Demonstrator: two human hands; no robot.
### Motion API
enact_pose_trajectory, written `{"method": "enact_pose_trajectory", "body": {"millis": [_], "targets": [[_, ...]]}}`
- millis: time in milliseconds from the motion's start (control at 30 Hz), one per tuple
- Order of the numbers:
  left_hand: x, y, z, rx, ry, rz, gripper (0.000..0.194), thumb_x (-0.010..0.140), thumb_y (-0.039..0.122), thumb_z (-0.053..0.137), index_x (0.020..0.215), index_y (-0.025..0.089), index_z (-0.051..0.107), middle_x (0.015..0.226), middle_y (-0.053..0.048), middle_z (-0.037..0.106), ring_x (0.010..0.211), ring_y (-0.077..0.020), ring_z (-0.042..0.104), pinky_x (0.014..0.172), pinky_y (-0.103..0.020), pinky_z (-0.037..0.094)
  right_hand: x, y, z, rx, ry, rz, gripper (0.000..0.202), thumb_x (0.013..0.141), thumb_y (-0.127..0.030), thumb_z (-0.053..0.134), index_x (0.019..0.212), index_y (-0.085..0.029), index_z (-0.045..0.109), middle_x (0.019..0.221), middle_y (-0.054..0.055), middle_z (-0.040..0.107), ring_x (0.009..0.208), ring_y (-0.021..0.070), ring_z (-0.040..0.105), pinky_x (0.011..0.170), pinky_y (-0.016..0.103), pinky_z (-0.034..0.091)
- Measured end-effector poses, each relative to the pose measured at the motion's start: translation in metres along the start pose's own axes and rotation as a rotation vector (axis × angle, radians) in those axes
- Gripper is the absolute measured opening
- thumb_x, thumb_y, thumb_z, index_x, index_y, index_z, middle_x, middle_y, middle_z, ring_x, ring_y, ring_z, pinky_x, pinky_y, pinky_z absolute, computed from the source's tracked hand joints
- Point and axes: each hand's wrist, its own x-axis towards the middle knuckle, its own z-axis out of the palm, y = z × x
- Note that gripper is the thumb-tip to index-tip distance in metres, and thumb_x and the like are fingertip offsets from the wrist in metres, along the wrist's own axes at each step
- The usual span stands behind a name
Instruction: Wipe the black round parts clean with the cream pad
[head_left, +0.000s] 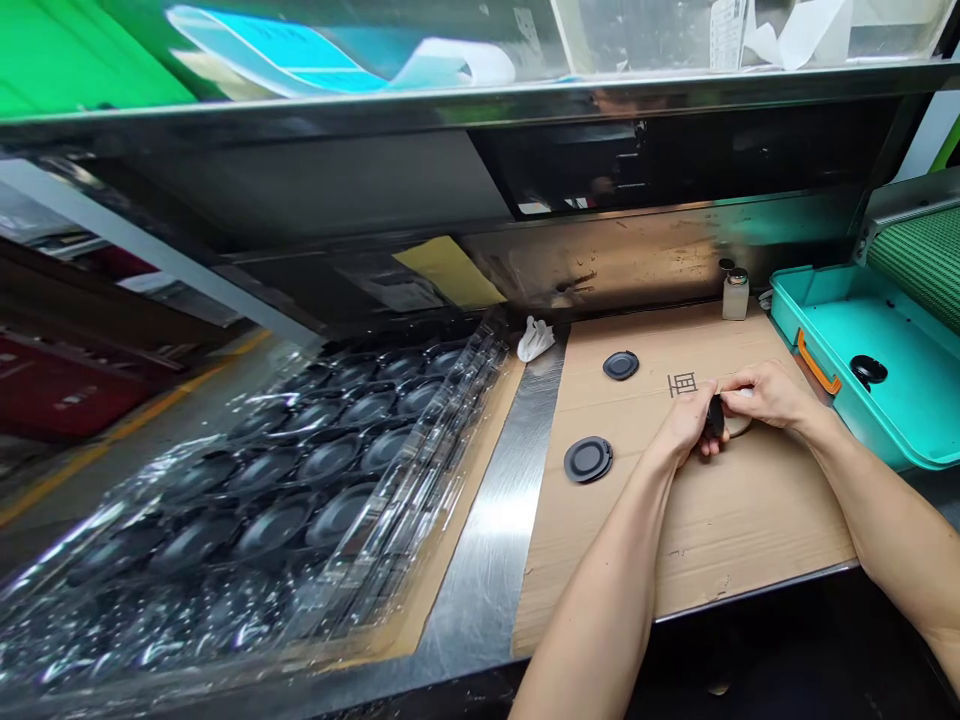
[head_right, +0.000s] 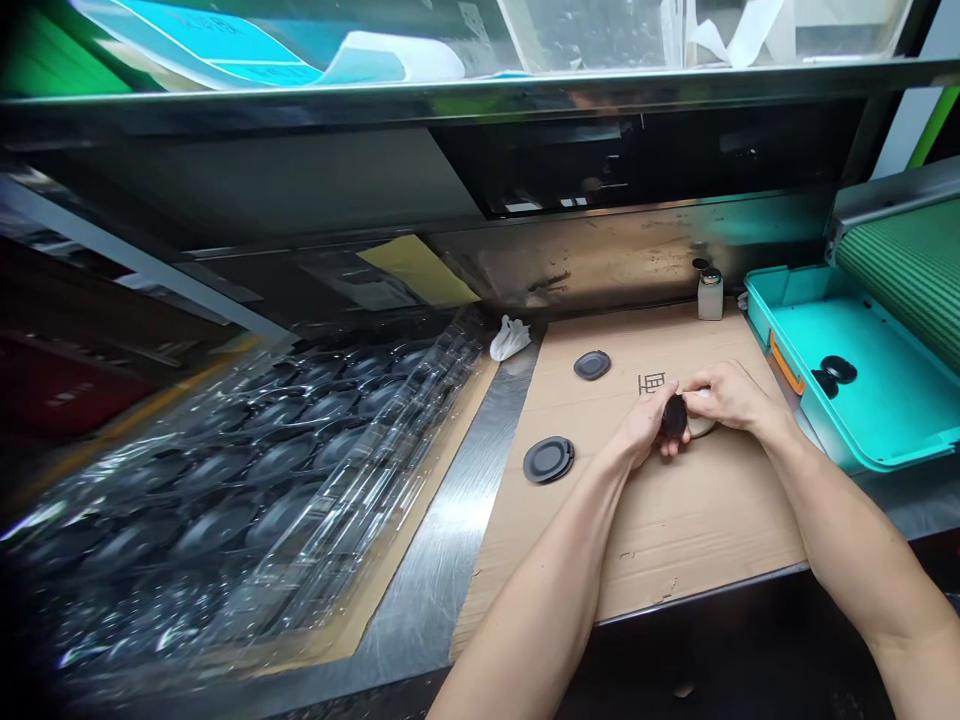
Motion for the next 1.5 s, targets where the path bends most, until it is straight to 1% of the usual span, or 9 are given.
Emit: {"method": "enact_pose_trajectory", "body": {"millis": [100, 300, 533, 733, 900, 1000, 1267, 1433, 1500], "targets": [[0.0001, 0.0003, -0.0009, -0.013, -0.012, 0.000, 0.057, 0.095, 0.063, 0.043, 0.077, 0.012, 0.062, 0.053, -0.009, 0.066, 0.032, -0.0127, 0.052, 0.031, -0.021, 0.033, 0.0001, -0.0005, 0.0007, 0.018, 0.026, -0.034, 0.026, 0.083, -0.026, 0.054, 0.081, -0.017, 0.078, 0.067, -0.001, 0.067, 0.066, 0.0116, 0.056, 0.063, 0.021, 0.038], [-0.0008, 0.0013, 0.0005, -0.017, 0.002, -0.025, 0.053, 0.098, 0.056, 0.040, 0.078, 0.012, 0.061, 0.052, -0.008, 0.065, 0.031, -0.0134, 0.052, 0.030, -0.022, 0.033, 0.0018, 0.0004, 0.0010, -0.039, -0.047, 0.016, 0.024, 0.082, -0.027, 0.057, 0.073, -0.016, 0.076, 0.059, -0.003, 0.063, 0.060, 0.0101, 0.053, 0.059, 0.021, 0.035], [0.0012, 0.0003, -0.0010, -0.033, -0.005, -0.010, 0.053, 0.099, 0.053, 0.039, 0.075, 0.012, 0.061, 0.052, -0.009, 0.065, 0.031, -0.0136, 0.052, 0.031, -0.022, 0.035, 0.0028, 0.0013, 0.0042, -0.051, 0.040, -0.106, 0.026, 0.086, -0.028, 0.055, 0.087, -0.019, 0.079, 0.078, 0.002, 0.074, 0.070, 0.0128, 0.061, 0.067, 0.022, 0.039], [0.0005, 0.0011, 0.0006, -0.020, 0.011, -0.026, 0.050, 0.099, 0.049, 0.038, 0.075, 0.012, 0.061, 0.052, -0.009, 0.066, 0.031, -0.0136, 0.052, 0.030, -0.021, 0.033, 0.0019, 0.0026, 0.0010, -0.077, -0.057, 0.007, 0.024, 0.084, -0.028, 0.058, 0.075, -0.017, 0.077, 0.061, -0.002, 0.066, 0.060, 0.0101, 0.053, 0.060, 0.022, 0.035], [0.0011, 0.0005, -0.0008, -0.045, 0.000, -0.016, 0.055, 0.098, 0.055, 0.039, 0.075, 0.011, 0.062, 0.052, -0.009, 0.065, 0.031, -0.0140, 0.053, 0.030, -0.022, 0.034, 0.0033, 0.0037, 0.0060, -0.070, 0.053, -0.121, 0.026, 0.087, -0.026, 0.055, 0.087, -0.019, 0.079, 0.077, 0.002, 0.073, 0.069, 0.0128, 0.059, 0.066, 0.023, 0.039], [0.0024, -0.0008, -0.0022, -0.058, -0.001, -0.009, 0.057, 0.097, 0.059, 0.040, 0.074, 0.011, 0.062, 0.053, -0.009, 0.065, 0.031, -0.0137, 0.053, 0.030, -0.022, 0.035, 0.0047, 0.0053, 0.0088, -0.078, 0.076, -0.154, 0.026, 0.089, -0.028, 0.055, 0.090, -0.019, 0.080, 0.078, 0.003, 0.072, 0.069, 0.0134, 0.060, 0.067, 0.023, 0.040], [0.0009, 0.0009, 0.0003, -0.039, 0.009, -0.027, 0.054, 0.096, 0.059, 0.043, 0.076, 0.012, 0.061, 0.052, -0.009, 0.066, 0.031, -0.0140, 0.053, 0.031, -0.022, 0.035, 0.0026, 0.0047, 0.0075, -0.003, -0.046, -0.088, 0.024, 0.085, -0.022, 0.052, 0.080, -0.019, 0.076, 0.069, -0.002, 0.069, 0.065, 0.0116, 0.057, 0.065, 0.021, 0.038], [-0.0001, 0.0015, -0.0009, -0.059, 0.005, -0.014, 0.058, 0.094, 0.062, 0.043, 0.073, 0.011, 0.061, 0.054, -0.010, 0.066, 0.032, -0.0137, 0.053, 0.032, -0.022, 0.036, 0.0039, 0.0032, 0.0087, -0.055, 0.073, -0.143, 0.026, 0.088, -0.028, 0.054, 0.085, -0.018, 0.077, 0.079, 0.003, 0.073, 0.070, 0.0133, 0.060, 0.068, 0.023, 0.039], [0.0008, 0.0004, -0.0012, -0.053, 0.004, -0.009, 0.057, 0.095, 0.061, 0.042, 0.074, 0.011, 0.062, 0.054, -0.010, 0.067, 0.032, -0.0136, 0.053, 0.032, -0.022, 0.036, 0.0042, 0.0037, 0.0087, -0.048, 0.070, -0.128, 0.026, 0.088, -0.029, 0.053, 0.086, -0.018, 0.077, 0.079, 0.003, 0.072, 0.070, 0.0131, 0.059, 0.067, 0.023, 0.039]]}}
